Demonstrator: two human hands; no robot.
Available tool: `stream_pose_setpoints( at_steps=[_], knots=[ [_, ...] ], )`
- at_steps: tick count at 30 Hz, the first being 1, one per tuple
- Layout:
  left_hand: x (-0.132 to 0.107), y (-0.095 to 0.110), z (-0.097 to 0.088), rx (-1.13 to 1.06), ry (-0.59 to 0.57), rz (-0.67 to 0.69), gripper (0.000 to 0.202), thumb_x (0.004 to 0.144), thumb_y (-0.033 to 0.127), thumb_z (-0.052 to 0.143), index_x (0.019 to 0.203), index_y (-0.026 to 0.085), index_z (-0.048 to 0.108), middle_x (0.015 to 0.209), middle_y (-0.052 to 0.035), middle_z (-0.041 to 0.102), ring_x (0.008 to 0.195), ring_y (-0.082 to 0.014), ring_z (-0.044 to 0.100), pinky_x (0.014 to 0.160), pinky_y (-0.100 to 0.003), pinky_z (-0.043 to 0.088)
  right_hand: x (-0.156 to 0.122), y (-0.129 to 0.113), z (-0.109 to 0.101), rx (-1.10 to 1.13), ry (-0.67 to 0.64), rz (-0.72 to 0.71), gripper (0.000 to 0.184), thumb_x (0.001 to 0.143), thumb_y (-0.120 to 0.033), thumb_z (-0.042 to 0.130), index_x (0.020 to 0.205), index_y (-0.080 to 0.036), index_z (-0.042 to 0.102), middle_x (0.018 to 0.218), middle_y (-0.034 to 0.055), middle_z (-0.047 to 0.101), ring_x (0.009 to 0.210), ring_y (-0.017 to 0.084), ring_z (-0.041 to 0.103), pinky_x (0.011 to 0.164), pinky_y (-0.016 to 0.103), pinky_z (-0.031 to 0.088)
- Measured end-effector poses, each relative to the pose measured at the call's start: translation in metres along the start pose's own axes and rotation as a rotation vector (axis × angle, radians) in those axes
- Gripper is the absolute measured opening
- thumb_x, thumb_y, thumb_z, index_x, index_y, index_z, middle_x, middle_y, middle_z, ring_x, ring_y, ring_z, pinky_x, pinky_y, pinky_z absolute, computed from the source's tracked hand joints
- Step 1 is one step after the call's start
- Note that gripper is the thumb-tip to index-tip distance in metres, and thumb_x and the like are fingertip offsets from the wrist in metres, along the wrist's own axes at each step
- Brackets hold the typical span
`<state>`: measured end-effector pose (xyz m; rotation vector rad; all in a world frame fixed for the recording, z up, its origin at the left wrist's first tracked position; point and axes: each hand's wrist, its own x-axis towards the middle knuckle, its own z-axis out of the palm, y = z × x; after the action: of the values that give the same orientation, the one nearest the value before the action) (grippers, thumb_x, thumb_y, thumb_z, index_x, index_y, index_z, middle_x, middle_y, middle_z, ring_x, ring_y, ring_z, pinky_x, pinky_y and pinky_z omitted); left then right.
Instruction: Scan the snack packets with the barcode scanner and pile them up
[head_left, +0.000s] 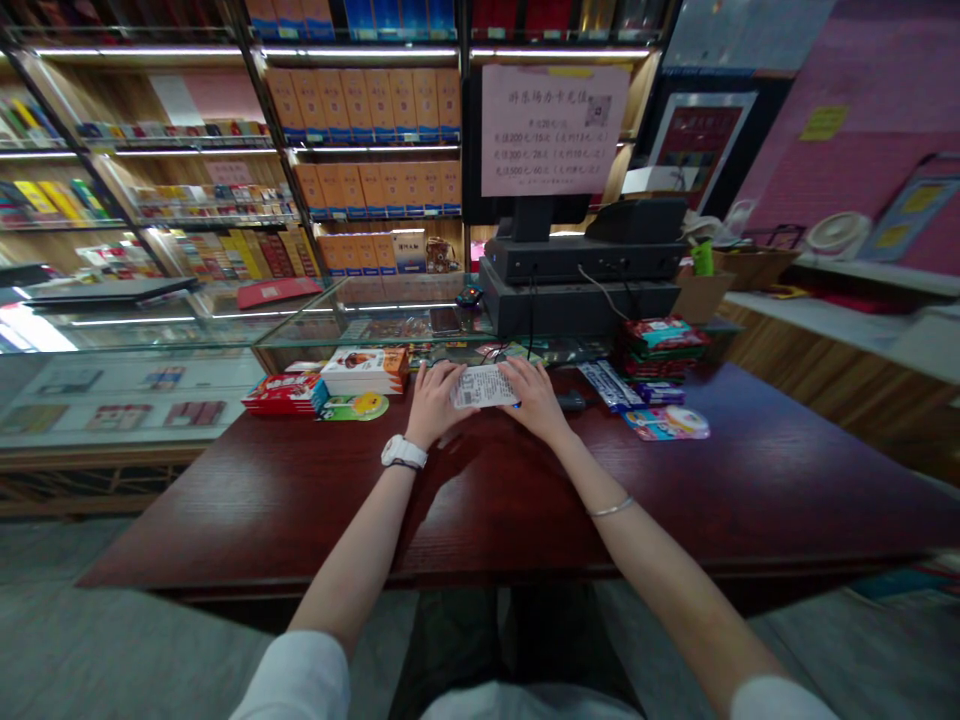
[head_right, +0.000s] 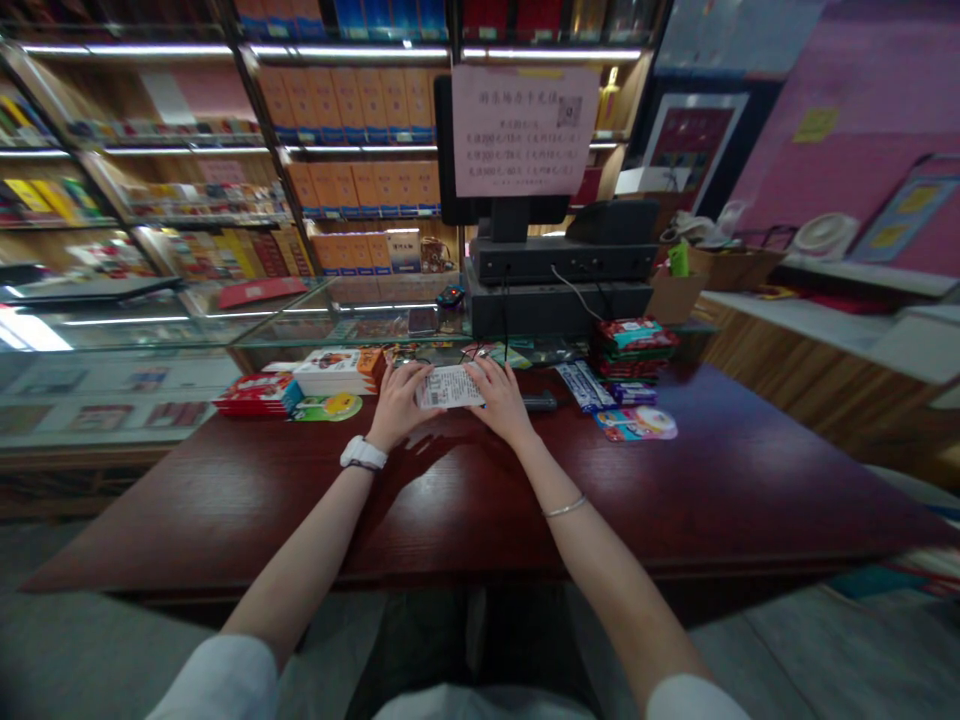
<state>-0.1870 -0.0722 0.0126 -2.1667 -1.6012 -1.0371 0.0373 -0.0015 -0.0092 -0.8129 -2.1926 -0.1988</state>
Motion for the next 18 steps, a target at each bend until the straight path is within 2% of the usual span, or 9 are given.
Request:
stream_pose_setpoints(
  at_steps=[8,12,18],
  knots=[
    [-0.001,-0.004,0.000,0.010,-0.063,0.031,0.069,0.077,0.037,0.074,0.141,0.025,0.049,0.145,-0.0096,0.052,0.135,-0.0308,0.044,0.122,-0.055,0.014,0.001,0.008,-0.001,0.079,0.005,0.026,0.065,0.080,-0.031,0.069,0.140,-0.026,0.044,0.146,0.0122,0.049,0.137,0.029,0.044,0.116,0.057,0.024],
    [-0.002,-0.007,0.001,0.030,-0.076,0.022,0.066,0.078,0.036,0.073,0.139,0.024,0.051,0.145,-0.0105,0.052,0.134,-0.0317,0.045,0.122,-0.056,0.015,0.002,0.013,0.000,0.125,0.008,0.034,0.064,0.078,-0.033,0.071,0.136,-0.024,0.047,0.146,0.0136,0.049,0.136,0.029,0.045,0.115,0.057,0.025],
    [-0.004,0.006,-0.001,0.172,-0.075,0.058,0.060,0.085,0.029,0.063,0.143,0.023,0.048,0.152,-0.0091,0.044,0.141,-0.0307,0.039,0.122,-0.057,0.016,0.003,0.009,-0.002,0.180,-0.009,0.044,0.062,0.077,-0.035,0.072,0.134,-0.025,0.049,0.147,0.0135,0.047,0.137,0.031,0.043,0.114,0.059,0.026]
  ],
)
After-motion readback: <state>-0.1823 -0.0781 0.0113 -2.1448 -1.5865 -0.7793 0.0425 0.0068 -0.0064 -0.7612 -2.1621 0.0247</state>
